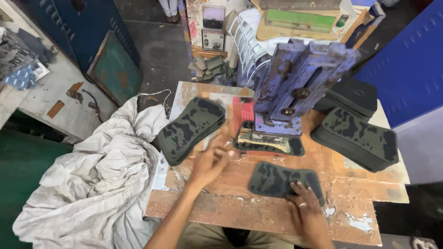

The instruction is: Operate a manual press machine to process pre-cut material pieces.

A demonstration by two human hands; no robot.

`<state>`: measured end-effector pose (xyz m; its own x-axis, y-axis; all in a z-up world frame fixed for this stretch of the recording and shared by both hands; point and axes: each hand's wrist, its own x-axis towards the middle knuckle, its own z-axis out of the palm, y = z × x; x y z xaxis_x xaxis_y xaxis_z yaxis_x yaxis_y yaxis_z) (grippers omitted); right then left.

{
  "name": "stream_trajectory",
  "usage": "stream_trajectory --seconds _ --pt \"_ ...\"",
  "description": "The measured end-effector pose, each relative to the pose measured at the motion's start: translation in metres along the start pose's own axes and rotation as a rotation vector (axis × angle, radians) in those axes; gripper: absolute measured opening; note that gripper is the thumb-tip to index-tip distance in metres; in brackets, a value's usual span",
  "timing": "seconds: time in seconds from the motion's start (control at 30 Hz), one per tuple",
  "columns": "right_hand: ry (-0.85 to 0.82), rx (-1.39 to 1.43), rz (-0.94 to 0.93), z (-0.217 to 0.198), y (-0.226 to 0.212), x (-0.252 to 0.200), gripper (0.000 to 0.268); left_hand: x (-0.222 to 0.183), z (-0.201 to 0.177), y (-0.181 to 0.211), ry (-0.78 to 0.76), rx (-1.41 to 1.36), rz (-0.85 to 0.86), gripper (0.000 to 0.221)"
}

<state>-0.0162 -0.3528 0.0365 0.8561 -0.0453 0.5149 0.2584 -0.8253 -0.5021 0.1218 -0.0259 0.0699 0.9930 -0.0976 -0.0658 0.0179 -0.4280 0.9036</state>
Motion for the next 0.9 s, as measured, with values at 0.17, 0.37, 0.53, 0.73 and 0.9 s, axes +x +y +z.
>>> stream_trajectory --seconds 0.17,0.37,0.53,0.73,0.9 --pt "-0.129 -0.056 -0.008 0.009 -0.052 0.003 0.018 0.04 0.032 -0.009 -0.183 -0.219 -0.013 0.071" --pt "-0.307 -0.221 -0.102 0.025 -0.1 -0.016 0.066 0.071 0.067 -0.057 -0.316 -0.605 -0.005 0.041" --pt "-0.363 -0.26 -0.126 0.019 -0.103 -0.038 0.077 0.068 0.071 -0.054 -0.297 -0.455 -0.024 0.031" --pt "-0.434 -0.249 -0.132 0.016 -0.099 -0.039 0.084 -0.046 -0.012 -0.03 -0.167 -0.141 -0.064 0.054" --pt "-0.428 -0.192 -0.251 0.042 -0.086 0.031 0.083 -0.095 -0.111 -0.104 -0.293 -0.161 -0.302 0.041"
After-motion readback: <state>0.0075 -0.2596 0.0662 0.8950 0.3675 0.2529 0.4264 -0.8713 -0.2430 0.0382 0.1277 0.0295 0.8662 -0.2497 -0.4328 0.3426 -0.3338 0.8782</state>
